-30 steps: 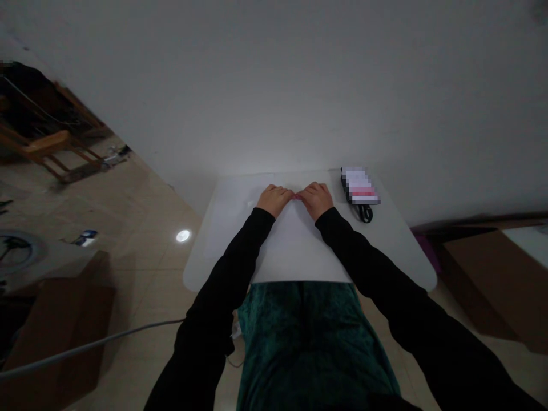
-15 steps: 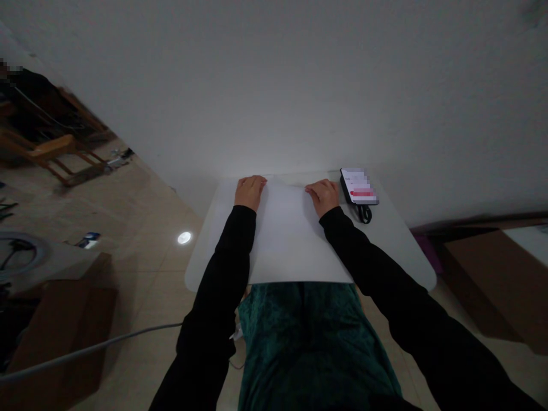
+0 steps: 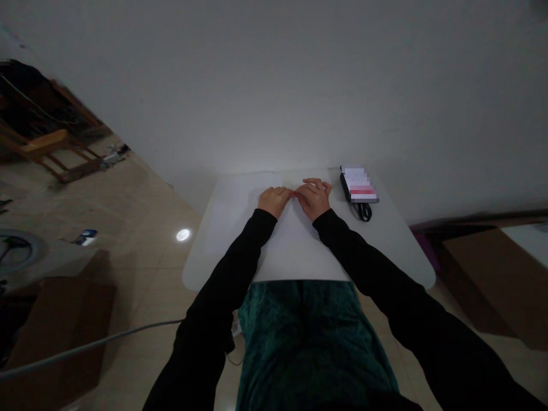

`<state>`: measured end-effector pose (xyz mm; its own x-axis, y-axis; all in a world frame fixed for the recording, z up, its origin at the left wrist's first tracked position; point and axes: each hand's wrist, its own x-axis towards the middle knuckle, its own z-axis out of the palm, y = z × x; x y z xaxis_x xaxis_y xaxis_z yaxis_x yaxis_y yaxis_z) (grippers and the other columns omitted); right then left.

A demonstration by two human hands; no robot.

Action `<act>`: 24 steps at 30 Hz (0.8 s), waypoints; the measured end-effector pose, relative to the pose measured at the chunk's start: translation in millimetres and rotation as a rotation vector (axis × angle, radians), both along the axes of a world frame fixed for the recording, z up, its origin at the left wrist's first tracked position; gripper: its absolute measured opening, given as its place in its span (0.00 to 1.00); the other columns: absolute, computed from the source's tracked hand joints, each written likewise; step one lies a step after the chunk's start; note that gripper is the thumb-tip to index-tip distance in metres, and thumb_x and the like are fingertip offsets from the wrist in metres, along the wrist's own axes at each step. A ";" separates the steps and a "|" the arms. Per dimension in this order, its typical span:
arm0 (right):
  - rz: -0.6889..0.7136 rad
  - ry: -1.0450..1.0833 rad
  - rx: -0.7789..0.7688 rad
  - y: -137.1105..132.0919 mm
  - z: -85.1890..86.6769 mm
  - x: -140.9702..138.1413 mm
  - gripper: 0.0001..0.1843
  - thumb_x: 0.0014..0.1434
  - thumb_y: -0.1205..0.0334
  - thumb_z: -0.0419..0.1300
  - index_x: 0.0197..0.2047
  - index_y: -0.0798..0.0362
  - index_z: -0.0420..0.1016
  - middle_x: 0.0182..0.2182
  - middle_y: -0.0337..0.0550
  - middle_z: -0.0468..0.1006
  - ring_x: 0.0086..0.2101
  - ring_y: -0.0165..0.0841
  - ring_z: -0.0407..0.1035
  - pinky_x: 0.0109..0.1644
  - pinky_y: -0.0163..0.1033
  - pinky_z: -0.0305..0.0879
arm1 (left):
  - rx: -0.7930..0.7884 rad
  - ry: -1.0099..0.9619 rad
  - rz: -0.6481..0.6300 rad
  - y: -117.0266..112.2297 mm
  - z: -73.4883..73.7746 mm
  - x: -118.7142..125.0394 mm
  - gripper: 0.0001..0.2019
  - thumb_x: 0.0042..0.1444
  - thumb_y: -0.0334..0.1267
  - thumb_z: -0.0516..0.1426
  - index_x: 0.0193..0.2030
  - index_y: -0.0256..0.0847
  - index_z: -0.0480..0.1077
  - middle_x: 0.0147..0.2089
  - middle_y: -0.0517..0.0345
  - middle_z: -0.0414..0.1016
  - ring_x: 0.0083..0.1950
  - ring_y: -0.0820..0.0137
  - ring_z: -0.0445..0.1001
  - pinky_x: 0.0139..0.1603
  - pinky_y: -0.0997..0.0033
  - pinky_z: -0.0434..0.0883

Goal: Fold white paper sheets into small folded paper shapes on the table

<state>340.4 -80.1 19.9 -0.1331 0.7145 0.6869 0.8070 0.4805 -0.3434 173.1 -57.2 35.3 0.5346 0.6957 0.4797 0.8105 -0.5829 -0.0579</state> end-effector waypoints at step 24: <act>-0.165 0.252 0.012 3.8 4.4 5.4 0.10 0.55 0.65 0.57 0.41 0.52 0.76 0.45 0.47 0.80 0.49 0.42 0.69 0.56 0.49 0.54 | -0.115 -0.164 0.049 42.2 9.5 -81.8 0.08 0.60 0.36 0.59 0.31 0.49 0.78 0.34 0.59 0.81 0.42 0.65 0.75 0.49 0.58 0.64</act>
<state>345.9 -76.4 24.3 0.1604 0.7041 0.6917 0.7646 0.3546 -0.5382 91.3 -15.0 44.7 0.4205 0.7742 0.4732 0.8309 -0.5380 0.1420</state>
